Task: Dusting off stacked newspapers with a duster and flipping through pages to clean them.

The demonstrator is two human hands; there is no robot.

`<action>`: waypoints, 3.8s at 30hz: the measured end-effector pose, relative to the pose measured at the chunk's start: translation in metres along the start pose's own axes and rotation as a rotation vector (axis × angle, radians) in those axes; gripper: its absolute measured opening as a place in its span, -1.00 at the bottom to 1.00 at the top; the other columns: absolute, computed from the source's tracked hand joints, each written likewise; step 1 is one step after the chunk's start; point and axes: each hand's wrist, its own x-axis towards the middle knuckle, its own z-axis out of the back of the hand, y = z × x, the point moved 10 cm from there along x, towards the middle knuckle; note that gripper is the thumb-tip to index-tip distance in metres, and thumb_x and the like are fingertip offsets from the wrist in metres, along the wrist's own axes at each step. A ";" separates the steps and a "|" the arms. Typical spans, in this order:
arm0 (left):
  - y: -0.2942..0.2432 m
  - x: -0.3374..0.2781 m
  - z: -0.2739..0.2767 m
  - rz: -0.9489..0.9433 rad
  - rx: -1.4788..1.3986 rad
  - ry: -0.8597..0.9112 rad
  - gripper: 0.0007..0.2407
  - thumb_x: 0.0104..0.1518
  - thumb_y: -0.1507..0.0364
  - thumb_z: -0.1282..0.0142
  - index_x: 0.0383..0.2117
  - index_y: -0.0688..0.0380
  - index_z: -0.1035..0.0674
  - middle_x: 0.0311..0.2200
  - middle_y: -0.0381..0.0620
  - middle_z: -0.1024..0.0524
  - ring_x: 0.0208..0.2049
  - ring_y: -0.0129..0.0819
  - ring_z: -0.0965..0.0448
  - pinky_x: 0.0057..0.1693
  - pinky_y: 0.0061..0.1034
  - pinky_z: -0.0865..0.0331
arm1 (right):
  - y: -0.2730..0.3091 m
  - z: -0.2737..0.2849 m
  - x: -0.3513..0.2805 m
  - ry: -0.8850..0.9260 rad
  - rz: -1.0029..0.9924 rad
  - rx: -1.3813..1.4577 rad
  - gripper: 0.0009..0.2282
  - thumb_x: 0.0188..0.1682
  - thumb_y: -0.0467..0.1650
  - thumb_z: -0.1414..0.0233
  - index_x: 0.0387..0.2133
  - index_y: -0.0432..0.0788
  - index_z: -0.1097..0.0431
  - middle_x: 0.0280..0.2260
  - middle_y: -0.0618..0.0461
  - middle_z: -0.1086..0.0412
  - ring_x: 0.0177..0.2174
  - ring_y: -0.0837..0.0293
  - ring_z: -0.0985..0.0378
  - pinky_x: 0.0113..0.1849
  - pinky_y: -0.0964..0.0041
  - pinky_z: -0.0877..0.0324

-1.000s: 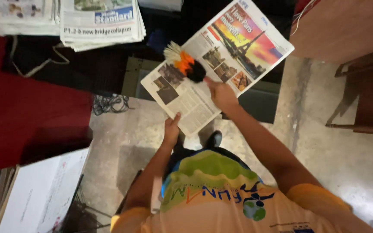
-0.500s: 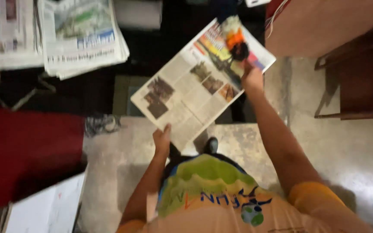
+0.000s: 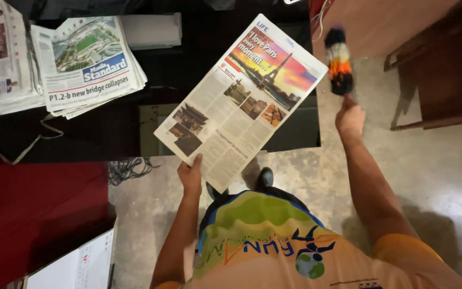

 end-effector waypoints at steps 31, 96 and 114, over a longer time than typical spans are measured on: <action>-0.384 -0.257 -0.185 -1.562 1.475 0.802 -0.61 -0.07 0.55 -0.15 -0.05 -0.12 -0.59 0.31 -0.16 -0.43 0.28 -0.12 -0.38 -0.29 -0.58 -0.46 | 0.008 -0.008 -0.039 0.276 -0.455 1.261 -0.73 0.26 -0.16 0.22 -0.28 -0.06 -0.20 -0.56 0.11 -0.26 -0.72 0.30 -0.12 -0.69 0.43 0.00; -0.391 0.004 0.012 -1.068 0.744 0.295 -0.86 -0.02 0.43 -0.48 -0.38 0.02 -0.70 -0.26 -0.01 -0.40 -0.13 0.02 -0.42 0.01 -0.14 -0.35 | 0.434 0.174 -0.109 -0.062 0.705 0.212 -0.81 -0.22 -0.64 -0.35 -0.31 -0.35 -0.64 -0.33 -0.28 -0.37 -0.28 -0.12 -0.42 -0.23 0.13 -0.36; -0.428 0.013 -0.029 -1.364 0.473 0.292 -0.82 0.14 0.66 -0.24 -0.16 0.21 -0.72 -0.14 -0.06 -0.67 -0.12 -0.13 -0.72 0.02 -0.37 -0.61 | 0.401 0.186 -0.071 -0.235 0.870 0.479 -0.96 0.04 -0.61 -0.20 -0.30 -0.33 -0.58 -0.26 -0.19 -0.54 -0.13 -0.16 -0.64 -0.10 0.07 -0.53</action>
